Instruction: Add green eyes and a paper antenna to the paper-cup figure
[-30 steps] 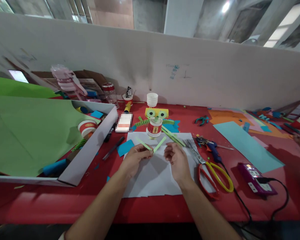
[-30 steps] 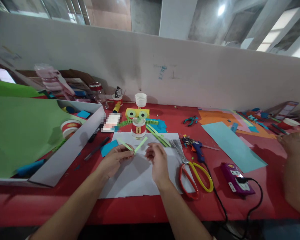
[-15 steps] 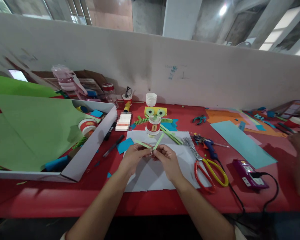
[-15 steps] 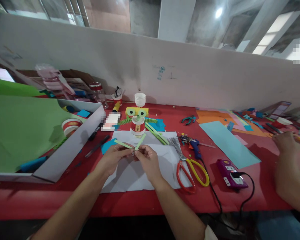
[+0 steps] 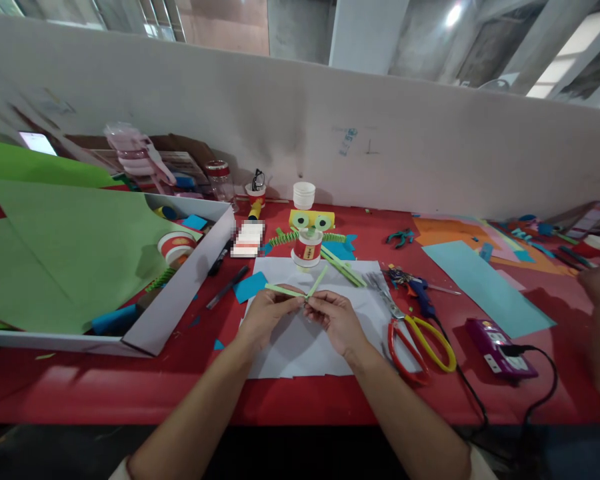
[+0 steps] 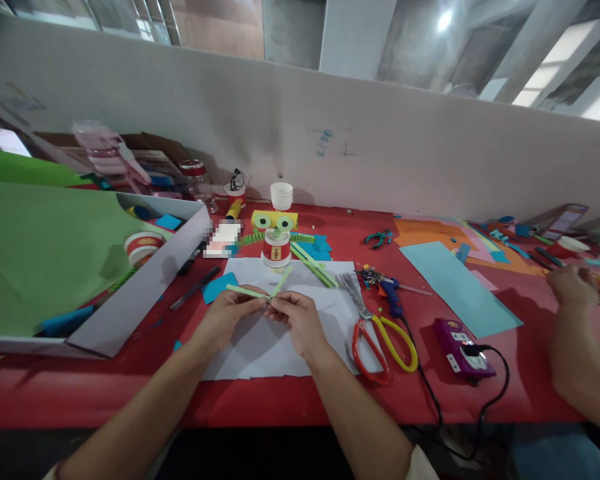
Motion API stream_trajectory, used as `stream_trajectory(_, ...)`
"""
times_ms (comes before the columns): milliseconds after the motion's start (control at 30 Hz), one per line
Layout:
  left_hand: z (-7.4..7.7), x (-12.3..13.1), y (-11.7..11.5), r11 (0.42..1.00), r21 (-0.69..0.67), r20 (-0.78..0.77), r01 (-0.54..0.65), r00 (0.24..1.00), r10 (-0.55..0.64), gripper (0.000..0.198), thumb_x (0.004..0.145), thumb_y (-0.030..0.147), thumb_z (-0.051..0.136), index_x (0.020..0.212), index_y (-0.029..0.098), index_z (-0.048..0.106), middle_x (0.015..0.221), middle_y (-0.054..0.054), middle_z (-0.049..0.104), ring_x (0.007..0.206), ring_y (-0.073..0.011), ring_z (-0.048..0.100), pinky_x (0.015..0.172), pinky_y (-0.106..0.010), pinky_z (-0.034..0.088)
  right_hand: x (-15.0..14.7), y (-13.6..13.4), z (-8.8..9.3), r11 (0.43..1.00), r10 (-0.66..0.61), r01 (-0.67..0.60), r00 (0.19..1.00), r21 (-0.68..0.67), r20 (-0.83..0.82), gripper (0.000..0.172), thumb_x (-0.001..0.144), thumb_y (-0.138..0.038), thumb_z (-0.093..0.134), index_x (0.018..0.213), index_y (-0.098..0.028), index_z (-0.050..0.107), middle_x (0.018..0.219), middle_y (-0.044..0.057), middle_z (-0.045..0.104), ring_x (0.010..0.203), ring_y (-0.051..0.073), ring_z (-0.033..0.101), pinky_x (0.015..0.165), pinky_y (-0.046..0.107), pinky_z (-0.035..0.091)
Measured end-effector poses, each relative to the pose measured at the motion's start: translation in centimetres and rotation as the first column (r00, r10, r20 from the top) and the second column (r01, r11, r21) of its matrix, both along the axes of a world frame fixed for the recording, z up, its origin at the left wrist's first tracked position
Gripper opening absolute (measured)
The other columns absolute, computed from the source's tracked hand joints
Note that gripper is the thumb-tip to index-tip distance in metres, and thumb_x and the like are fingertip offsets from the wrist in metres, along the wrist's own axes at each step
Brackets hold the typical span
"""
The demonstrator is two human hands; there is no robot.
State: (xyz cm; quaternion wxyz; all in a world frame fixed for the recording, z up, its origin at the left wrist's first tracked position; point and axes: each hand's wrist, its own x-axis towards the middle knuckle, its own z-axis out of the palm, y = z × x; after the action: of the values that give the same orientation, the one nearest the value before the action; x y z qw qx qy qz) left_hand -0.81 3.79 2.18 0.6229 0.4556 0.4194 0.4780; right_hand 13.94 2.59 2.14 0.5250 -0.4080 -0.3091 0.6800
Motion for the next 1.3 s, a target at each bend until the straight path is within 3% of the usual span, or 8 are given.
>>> stream_trajectory(167, 0.1, 0.1, -0.2, 0.997, 0.067, -0.135, -0.024, 0.990, 0.033, 0.018, 0.063, 0.031, 0.078, 0.073, 0.017, 0.074, 0.069, -0.005, 0.071, 0.067, -0.0180, 0.062, 0.065, -0.027, 0.046, 0.0, 0.0, 0.2, 0.992, -0.037, 0.027, 0.996, 0.120, 0.081, 0.015, 0.062, -0.030, 0.078, 0.069, -0.018, 0.072, 0.062, 0.000, 0.066, 0.058, 0.012, 0.057, 0.057, 0.024, 0.044)
stream_trajectory(333, 0.5, 0.2, -0.4, 0.996, 0.087, -0.100, -0.019, 0.995, 0.028, 0.013, 0.065, 0.030, 0.076, 0.070, 0.018, 0.075, 0.072, -0.005, 0.073, 0.070, -0.0194, 0.063, 0.067, -0.028, 0.046, 0.1, -0.1, 0.1, 0.967, -0.097, 0.032, 0.964, 0.253, 0.249, 0.006, 0.067, -0.026, 0.074, 0.068, -0.020, 0.073, 0.069, 0.000, 0.063, 0.062, 0.012, 0.051, 0.059, 0.025, 0.041)
stream_trajectory(467, 0.4, 0.2, -0.4, 0.997, 0.034, -0.042, -0.073, 0.996, 0.075, 0.016, 0.061, 0.032, 0.078, 0.062, 0.018, 0.073, 0.063, -0.003, 0.069, 0.063, -0.0160, 0.059, 0.063, -0.027, 0.044, 0.1, -0.3, 0.1, 0.960, -0.060, -0.018, 0.962, 0.278, 0.267, 0.008, 0.071, -0.029, 0.070, 0.073, -0.021, 0.074, 0.071, 0.000, 0.063, 0.063, 0.014, 0.052, 0.060, 0.026, 0.042)
stream_trajectory(567, 0.6, 0.0, -0.4, 0.989, -0.064, 0.040, -0.137, 0.989, 0.140, 0.022, 0.054, 0.031, 0.081, 0.051, 0.016, 0.065, 0.050, 0.002, 0.057, 0.050, -0.0088, 0.046, 0.052, -0.023, 0.036, -0.2, -0.2, 0.2, 0.944, -0.053, -0.050, 0.952, 0.326, 0.302, 0.011, 0.069, -0.028, 0.073, 0.078, -0.023, 0.073, 0.076, 0.001, 0.065, 0.067, 0.015, 0.056, 0.062, 0.027, 0.044)
stream_trajectory(767, 1.3, -0.2, -0.2, 0.956, -0.292, 0.229, -0.035, 0.968, 0.105, 0.030, 0.048, 0.028, 0.083, 0.047, 0.015, 0.055, 0.045, 0.005, 0.043, 0.045, -0.0052, 0.037, 0.046, -0.022, 0.030, -0.9, 0.2, 1.2, 0.862, -0.211, -0.077, 0.844, 0.501, 0.493, 0.001, 0.071, -0.023, 0.073, 0.070, -0.024, 0.072, 0.070, 0.000, 0.064, 0.066, 0.016, 0.057, 0.063, 0.028, 0.045)
stream_trajectory(933, 1.0, -0.3, 0.1, 0.941, -0.338, 0.263, -0.019, 0.958, 0.114, 0.029, 0.049, 0.025, 0.081, 0.048, 0.014, 0.055, 0.046, 0.004, 0.045, 0.045, -0.0048, 0.038, 0.045, -0.022, 0.028, -1.0, 0.4, 1.6, 0.836, -0.244, -0.088, 0.823, 0.541, 0.512, 0.005, 0.073, -0.022, 0.070, 0.071, -0.025, 0.073, 0.069, 0.000, 0.065, 0.066, 0.017, 0.058, 0.061, 0.027, 0.044)
stream_trajectory(1167, 1.3, -0.3, 0.1, 0.946, -0.323, 0.300, -0.008, 0.948, 0.110, 0.028, 0.042, 0.024, 0.085, 0.047, 0.013, 0.061, 0.046, 0.004, 0.047, 0.046, -0.0043, 0.036, 0.045, -0.021, 0.026, -0.2, 0.8, 2.6, 0.755, -0.229, -0.243, 0.774, 0.610, 0.591, 0.007, 0.075, -0.021, 0.071, 0.072, -0.026, 0.074, 0.072, 0.001, 0.065, 0.071, 0.019, 0.059, 0.068, 0.031, 0.044)
stream_trajectory(1300, 1.1, 0.1, 0.0, 0.964, -0.256, 0.227, -0.072, 0.965, 0.133, 0.024, 0.045, 0.026, 0.085, 0.050, 0.013, 0.066, 0.047, 0.003, 0.052, 0.046, -0.0051, 0.036, 0.046, -0.022, 0.026, 0.2, 1.0, 1.5, 0.830, -0.168, -0.169, 0.834, 0.531, 0.526, 0.004, 0.073, -0.023, 0.071, 0.073, -0.026, 0.074, 0.070, 0.000, 0.065, 0.063, 0.017, 0.057, 0.060, 0.029, 0.043)
